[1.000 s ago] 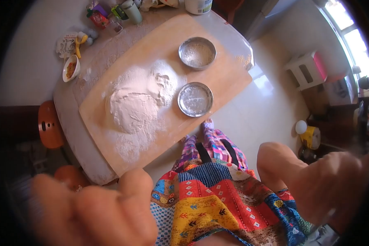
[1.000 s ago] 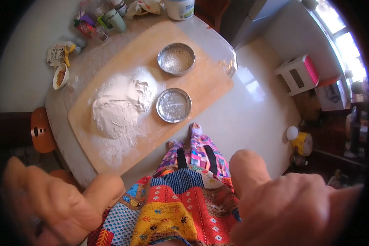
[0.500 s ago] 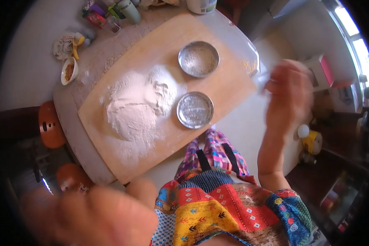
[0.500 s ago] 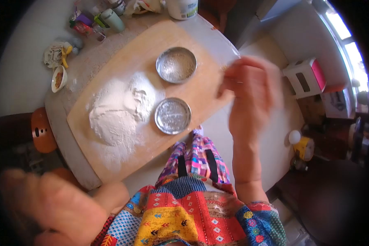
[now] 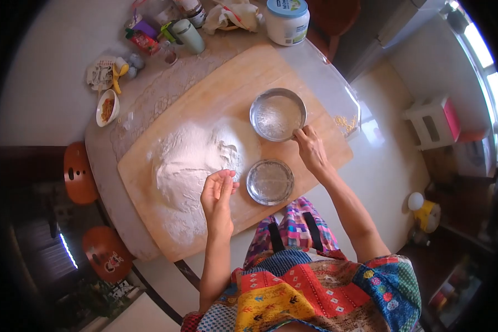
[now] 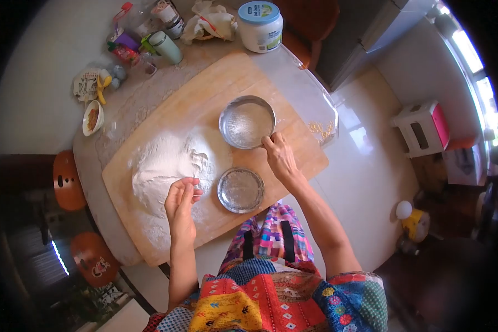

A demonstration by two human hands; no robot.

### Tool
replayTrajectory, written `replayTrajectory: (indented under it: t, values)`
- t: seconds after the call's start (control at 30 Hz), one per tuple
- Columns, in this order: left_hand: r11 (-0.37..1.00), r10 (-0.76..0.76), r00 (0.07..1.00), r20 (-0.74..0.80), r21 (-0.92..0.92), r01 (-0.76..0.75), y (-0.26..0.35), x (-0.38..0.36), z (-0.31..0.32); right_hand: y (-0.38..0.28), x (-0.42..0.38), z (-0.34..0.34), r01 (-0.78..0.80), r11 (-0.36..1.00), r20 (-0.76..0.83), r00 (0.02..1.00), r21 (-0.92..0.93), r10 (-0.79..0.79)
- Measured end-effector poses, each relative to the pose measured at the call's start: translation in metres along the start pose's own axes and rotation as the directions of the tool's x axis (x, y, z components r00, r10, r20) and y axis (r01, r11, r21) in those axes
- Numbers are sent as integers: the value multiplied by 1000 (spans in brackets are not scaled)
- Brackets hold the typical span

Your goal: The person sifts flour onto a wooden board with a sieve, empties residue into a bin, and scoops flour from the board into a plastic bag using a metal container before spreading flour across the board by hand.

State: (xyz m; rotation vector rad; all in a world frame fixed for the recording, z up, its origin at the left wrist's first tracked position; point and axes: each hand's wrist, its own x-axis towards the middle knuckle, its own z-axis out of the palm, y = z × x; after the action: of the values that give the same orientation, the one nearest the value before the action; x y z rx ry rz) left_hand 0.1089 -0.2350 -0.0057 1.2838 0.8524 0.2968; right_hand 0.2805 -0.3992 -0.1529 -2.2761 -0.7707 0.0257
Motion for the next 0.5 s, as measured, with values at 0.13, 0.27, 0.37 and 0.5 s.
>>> replayTrajectory:
  t: [0.13, 0.27, 0.37, 0.5]
  values:
    - [995, -42, 999, 11, 86, 41, 1, 8, 2, -45, 1, -45, 184, 980, 7, 983, 72, -185]
    - [989, -96, 991, 98, 122, 84, 12, 18, -15, -71, 1, -75, 276, 938, 103, 948, 211, -302]
    - [990, -135, 975, 177, 70, 125, 18, 20, -31, -88, -2, -94, 310, 919, 183, 916, 245, -358]
    - [990, -128, 975, 183, 84, 114, 26, 6, -38, -99, -4, -97, 414, 877, 195, 865, 245, -463]
